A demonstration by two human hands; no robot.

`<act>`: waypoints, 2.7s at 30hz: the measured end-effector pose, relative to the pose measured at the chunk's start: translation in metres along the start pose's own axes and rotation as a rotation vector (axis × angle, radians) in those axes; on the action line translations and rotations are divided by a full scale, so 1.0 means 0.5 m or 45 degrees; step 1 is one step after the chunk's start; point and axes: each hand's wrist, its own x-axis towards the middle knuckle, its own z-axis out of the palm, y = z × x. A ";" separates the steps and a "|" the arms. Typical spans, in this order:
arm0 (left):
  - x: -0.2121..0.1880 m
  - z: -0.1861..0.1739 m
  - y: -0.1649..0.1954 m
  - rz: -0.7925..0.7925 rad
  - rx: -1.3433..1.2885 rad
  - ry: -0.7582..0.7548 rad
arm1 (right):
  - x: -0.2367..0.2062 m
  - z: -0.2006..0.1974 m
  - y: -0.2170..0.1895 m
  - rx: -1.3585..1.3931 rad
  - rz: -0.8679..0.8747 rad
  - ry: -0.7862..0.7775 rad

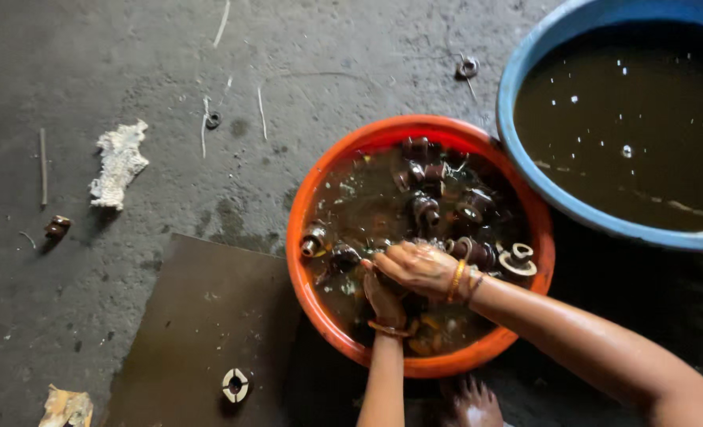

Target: The person sits on the floor and scrubs small brown ceramic insulator parts in a red basin of dirty water using a gray abrasive pad, rubbing each piece by hand, then places the cleaned pieces on a board and cardboard beside the basin. At the end they set the pad down and wipe their hands on a cloth.

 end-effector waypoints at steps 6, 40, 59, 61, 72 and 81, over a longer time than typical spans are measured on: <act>-0.037 0.129 0.052 0.634 1.229 0.217 | -0.014 0.073 0.041 0.806 0.317 0.649; -0.018 0.227 0.164 0.657 1.514 -0.248 | -0.002 0.038 0.045 0.959 0.519 0.662; -0.104 -0.035 0.471 0.831 1.831 0.802 | -0.056 0.076 0.040 0.696 0.765 0.389; -0.136 -0.134 0.538 0.440 2.129 1.100 | -0.051 0.080 0.040 0.613 0.703 0.408; -0.172 -0.247 0.519 0.416 2.679 0.890 | -0.085 0.078 0.052 0.741 0.783 0.673; -0.006 0.036 0.277 1.152 2.371 -0.361 | -0.119 0.043 0.003 0.229 0.459 0.344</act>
